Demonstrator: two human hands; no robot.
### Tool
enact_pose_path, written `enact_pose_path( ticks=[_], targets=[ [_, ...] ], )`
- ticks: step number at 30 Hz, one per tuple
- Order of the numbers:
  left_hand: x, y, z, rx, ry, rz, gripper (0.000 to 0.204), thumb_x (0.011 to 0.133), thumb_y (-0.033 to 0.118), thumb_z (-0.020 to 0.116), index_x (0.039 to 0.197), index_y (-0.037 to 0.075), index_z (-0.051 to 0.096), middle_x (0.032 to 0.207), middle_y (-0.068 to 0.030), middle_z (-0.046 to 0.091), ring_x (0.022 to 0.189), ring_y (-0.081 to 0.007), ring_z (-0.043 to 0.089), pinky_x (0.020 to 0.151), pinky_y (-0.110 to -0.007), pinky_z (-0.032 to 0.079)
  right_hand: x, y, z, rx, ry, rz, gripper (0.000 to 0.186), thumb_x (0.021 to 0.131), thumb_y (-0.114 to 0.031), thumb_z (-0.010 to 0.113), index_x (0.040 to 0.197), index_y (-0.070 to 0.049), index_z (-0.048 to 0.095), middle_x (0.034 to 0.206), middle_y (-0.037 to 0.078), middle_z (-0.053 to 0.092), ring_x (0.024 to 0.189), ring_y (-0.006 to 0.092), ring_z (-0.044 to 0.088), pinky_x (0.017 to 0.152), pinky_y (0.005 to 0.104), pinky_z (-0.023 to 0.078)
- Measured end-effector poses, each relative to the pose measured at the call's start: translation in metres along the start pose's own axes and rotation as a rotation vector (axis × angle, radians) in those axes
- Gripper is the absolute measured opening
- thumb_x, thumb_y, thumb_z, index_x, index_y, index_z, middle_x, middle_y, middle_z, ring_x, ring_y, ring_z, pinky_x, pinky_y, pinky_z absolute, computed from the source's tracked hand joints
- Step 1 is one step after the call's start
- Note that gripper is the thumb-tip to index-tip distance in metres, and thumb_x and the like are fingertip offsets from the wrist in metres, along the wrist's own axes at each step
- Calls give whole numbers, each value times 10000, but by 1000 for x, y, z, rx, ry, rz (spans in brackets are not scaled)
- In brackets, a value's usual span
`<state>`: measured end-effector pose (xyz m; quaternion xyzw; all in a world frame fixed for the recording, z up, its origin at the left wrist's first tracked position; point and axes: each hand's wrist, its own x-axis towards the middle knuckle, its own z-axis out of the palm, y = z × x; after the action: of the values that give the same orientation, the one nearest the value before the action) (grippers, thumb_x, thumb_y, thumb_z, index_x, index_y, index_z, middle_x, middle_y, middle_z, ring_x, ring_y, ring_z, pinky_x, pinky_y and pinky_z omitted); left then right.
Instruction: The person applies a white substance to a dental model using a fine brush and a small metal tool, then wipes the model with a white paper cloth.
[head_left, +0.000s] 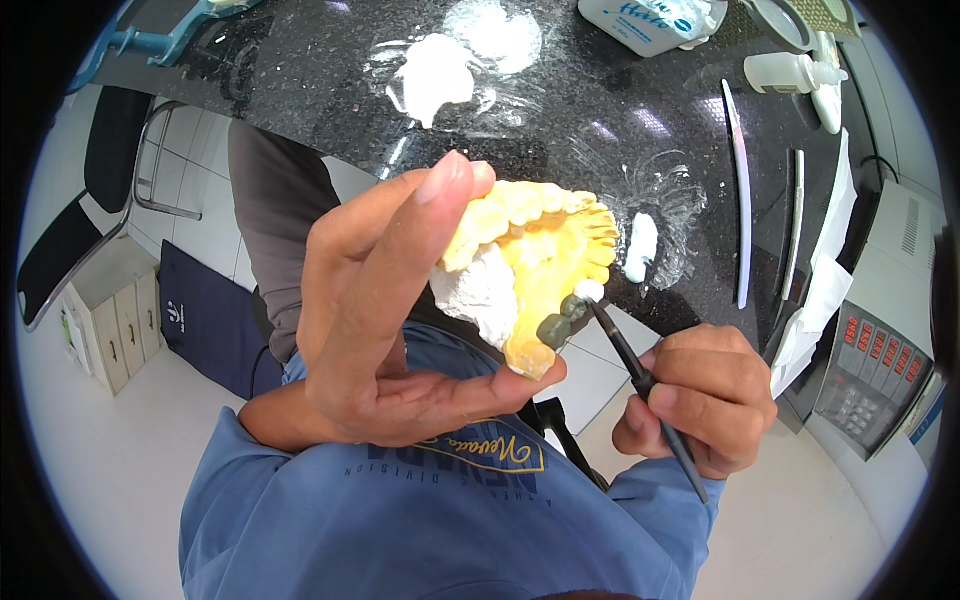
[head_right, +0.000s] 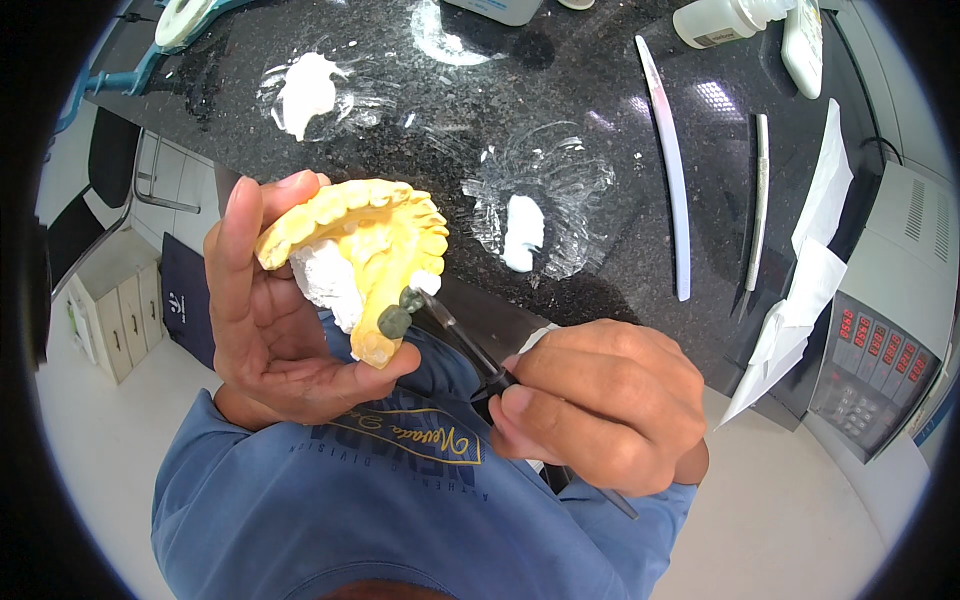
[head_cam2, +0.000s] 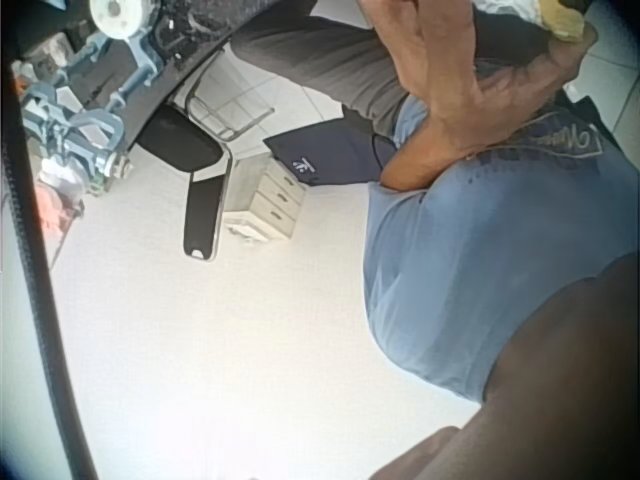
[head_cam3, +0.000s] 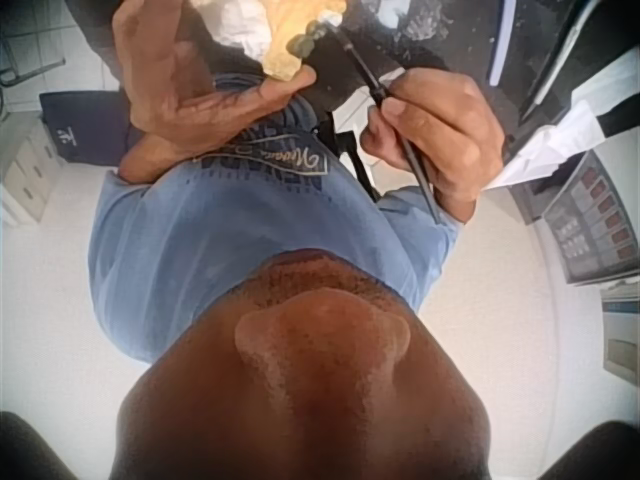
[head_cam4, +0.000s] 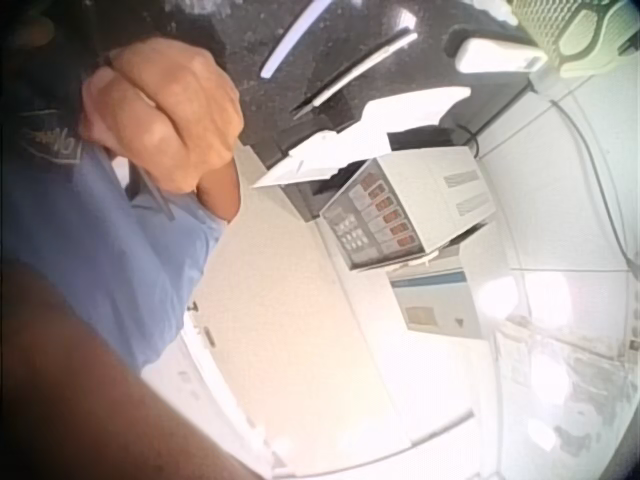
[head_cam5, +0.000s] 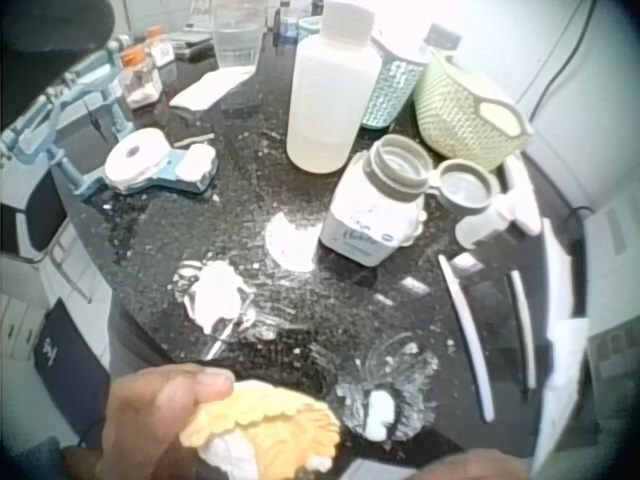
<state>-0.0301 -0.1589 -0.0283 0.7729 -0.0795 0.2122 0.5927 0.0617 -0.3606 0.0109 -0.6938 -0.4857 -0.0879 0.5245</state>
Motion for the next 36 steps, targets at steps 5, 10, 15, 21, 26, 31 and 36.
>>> enact_pose_path(
  ticks=[5,10,15,21,26,31,36],
  targets=[
    [0,1,-1,32,-5,-13,1104,665,127,845,1423,-104,75,1397,-269,333,1236,-321,465,964,-395,484,-1,1,0,-1,-2,-8,240,646,-22,781,785,-3,586,676,113,608,515,184,598,380,246,486],
    [0,-2,-2,18,-18,9,1110,667,140,845,1423,-103,70,1398,-264,335,1232,-318,469,968,-395,479,-2,1,0,11,-1,-4,241,645,-23,782,785,-2,587,684,111,609,526,184,599,379,244,480],
    [0,-2,-2,22,-17,17,1109,668,148,845,1422,-106,73,1400,-264,331,1231,-317,469,970,-393,477,-1,1,-1,17,-13,-14,237,646,-22,781,785,-4,589,683,108,607,532,180,600,384,242,485],
    [0,-2,-3,35,-20,14,1106,670,159,846,1421,-107,79,1391,-262,340,1232,-315,468,967,-391,480,-2,2,0,11,6,-19,240,644,-28,784,784,-4,590,677,104,605,531,177,600,381,243,483],
    [0,-2,-3,53,-25,20,1099,676,166,844,1422,-106,85,1387,-261,342,1241,-314,457,967,-390,480,-1,1,1,5,4,-11,243,640,-22,783,787,-1,590,674,105,604,525,180,596,380,242,478],
    [0,-1,-2,36,-19,14,1094,677,165,844,1422,-105,90,1387,-261,341,1247,-313,451,967,-389,480,-2,0,0,16,8,-2,249,631,-14,784,787,0,591,677,108,605,528,183,599,390,244,486],
    [0,0,-1,30,-13,10,1096,673,152,845,1424,-101,88,1393,-258,333,1248,-312,449,963,-388,485,-1,0,-3,20,-19,10,257,632,-6,786,802,1,593,696,116,610,546,192,608,415,249,504]
  ],
)
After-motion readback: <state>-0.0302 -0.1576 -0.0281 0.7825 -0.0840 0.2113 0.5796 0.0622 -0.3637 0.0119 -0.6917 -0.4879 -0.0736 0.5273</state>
